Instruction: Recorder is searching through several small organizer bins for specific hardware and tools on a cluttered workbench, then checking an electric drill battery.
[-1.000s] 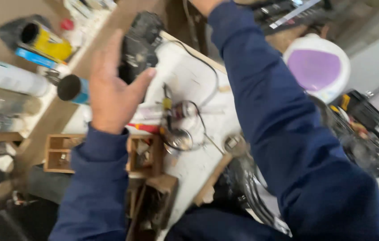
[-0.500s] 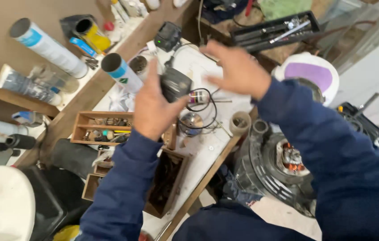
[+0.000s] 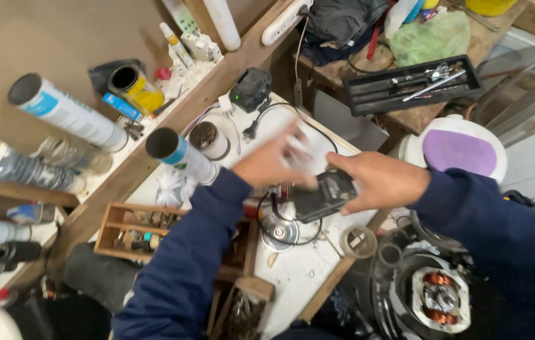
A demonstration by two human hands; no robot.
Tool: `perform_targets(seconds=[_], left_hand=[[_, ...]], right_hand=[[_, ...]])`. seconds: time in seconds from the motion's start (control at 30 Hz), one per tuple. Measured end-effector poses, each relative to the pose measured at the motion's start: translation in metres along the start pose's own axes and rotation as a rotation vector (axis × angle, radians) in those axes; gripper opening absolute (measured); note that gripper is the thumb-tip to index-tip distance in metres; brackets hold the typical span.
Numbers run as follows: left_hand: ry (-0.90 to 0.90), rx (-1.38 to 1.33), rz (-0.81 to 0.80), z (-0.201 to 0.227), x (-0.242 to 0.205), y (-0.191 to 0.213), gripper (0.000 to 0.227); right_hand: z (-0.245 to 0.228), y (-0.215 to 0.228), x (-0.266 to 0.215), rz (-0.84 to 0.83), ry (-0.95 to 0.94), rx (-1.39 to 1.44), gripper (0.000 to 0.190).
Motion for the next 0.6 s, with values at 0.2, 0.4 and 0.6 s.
perform_targets(seconds=[0.2, 0.4, 0.6], left_hand=[[0.35, 0.552, 0.595, -0.183, 0.058, 0.089, 0.093], [0.652, 0.661, 0.523, -0.226, 0.073, 0.094, 0.097], [0.628, 0.618, 0.498, -0.222, 0.068, 0.097, 0.096]], right_hand=[[0.045, 0.021, 0.008, -0.095, -0.521, -0.056, 0.094], [0.065, 0.025, 0.007, 0.014, -0.546, -0.058, 0.097], [0.042, 0.035, 0.001, -0.046, -0.691, -0.044, 0.08]])
Point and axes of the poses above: each hand's wrist, its own x-axis towards the middle knuckle, its own y-axis out of the back of the hand, z = x × y, the point moved 3 cm from there along x, towards the middle knuckle, and after that the axes turned 9 degrees about -y, right-handed, at the moved point
